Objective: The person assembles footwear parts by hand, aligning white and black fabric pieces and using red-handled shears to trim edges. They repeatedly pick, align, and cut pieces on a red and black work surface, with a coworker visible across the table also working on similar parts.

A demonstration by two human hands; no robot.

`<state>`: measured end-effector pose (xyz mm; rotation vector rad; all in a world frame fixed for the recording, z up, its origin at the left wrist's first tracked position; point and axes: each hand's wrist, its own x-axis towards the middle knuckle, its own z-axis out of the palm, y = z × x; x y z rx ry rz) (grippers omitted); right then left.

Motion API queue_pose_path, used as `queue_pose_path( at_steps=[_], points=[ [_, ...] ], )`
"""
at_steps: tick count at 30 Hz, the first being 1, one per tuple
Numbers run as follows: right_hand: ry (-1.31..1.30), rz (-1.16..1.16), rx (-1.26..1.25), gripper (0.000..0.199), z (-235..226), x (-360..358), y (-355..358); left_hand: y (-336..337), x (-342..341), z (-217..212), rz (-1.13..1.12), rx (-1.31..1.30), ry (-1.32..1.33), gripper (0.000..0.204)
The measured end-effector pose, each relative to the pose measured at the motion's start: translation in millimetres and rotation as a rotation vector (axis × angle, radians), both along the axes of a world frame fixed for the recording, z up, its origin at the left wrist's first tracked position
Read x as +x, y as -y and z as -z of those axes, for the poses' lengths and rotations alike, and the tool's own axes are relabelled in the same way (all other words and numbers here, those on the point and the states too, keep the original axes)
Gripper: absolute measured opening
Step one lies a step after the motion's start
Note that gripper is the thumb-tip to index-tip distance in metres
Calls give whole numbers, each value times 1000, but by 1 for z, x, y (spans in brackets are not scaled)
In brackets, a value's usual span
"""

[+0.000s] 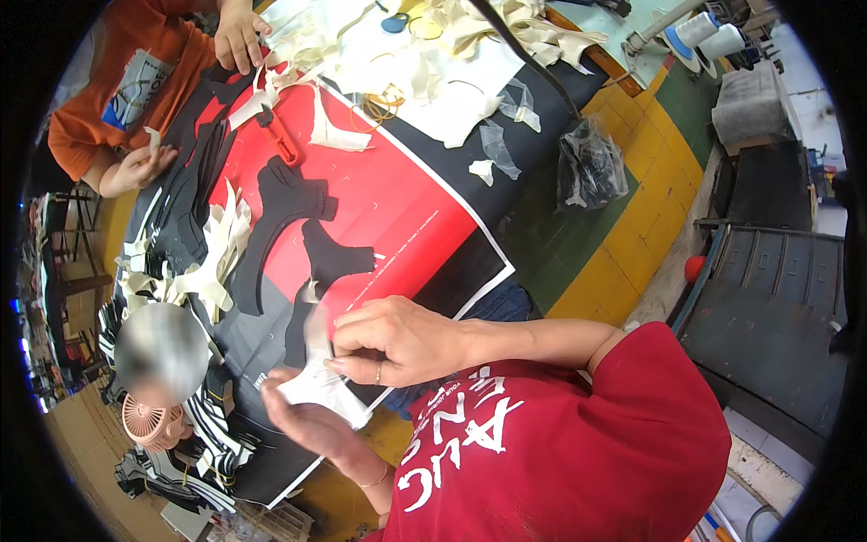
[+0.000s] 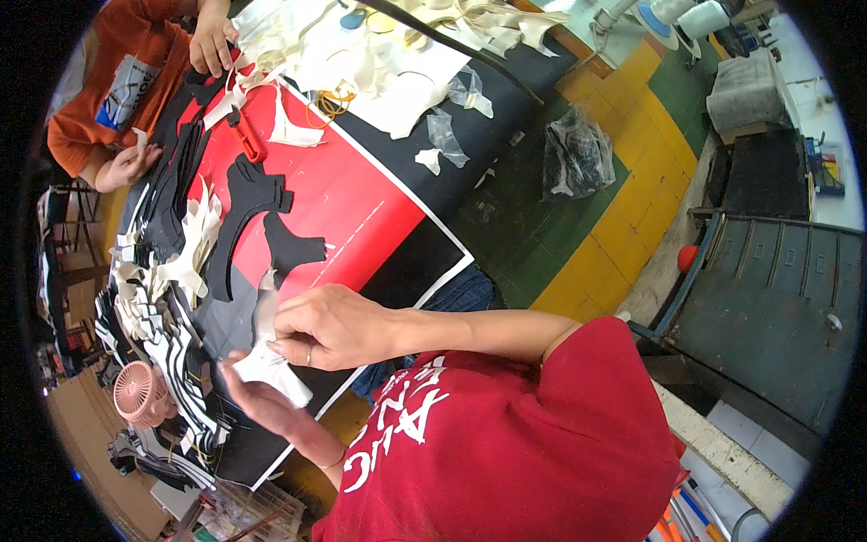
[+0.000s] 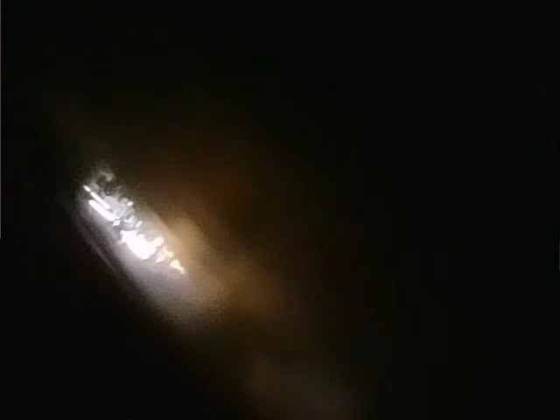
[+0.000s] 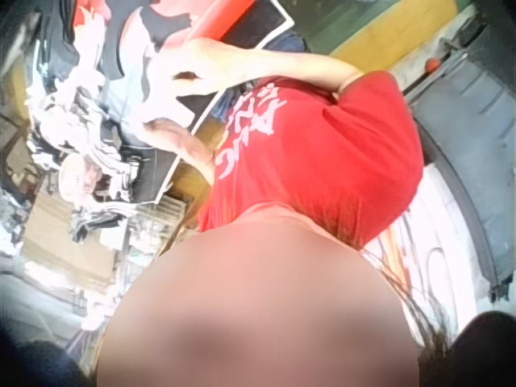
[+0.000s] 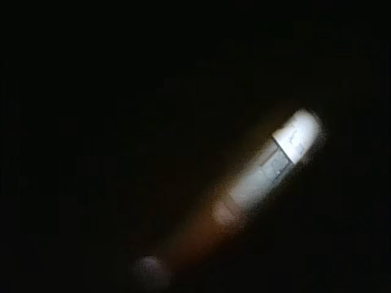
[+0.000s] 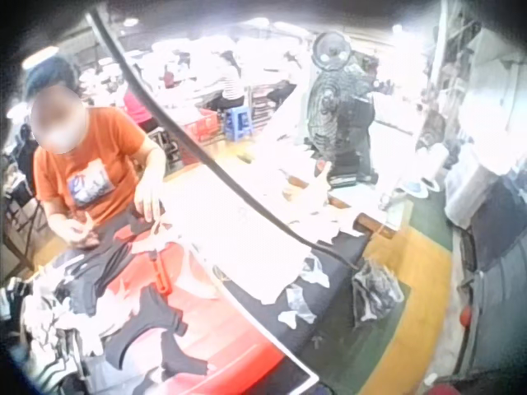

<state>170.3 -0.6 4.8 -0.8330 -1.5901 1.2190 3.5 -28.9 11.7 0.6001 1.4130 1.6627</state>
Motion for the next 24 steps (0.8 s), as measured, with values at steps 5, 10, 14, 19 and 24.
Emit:
queue_pose_path(
  at_steps=[5,10,14,19,24],
  points=[
    [34,-54,57,24,9,14,19,8,-31,-15,126,121,148,35],
    [-54,1,-20,23,15,32,29,24,-97,-8,139,299,630,26],
    [-42,-37,-213,22,29,77,30,53,-187,-24,-74,404,387,14],
    [673,-252,-8,26,53,87,48,96,-259,-55,-281,594,204,37],
    [963,-421,93,50,53,53,56,83,-203,-48,-124,520,59,45]
  ],
)
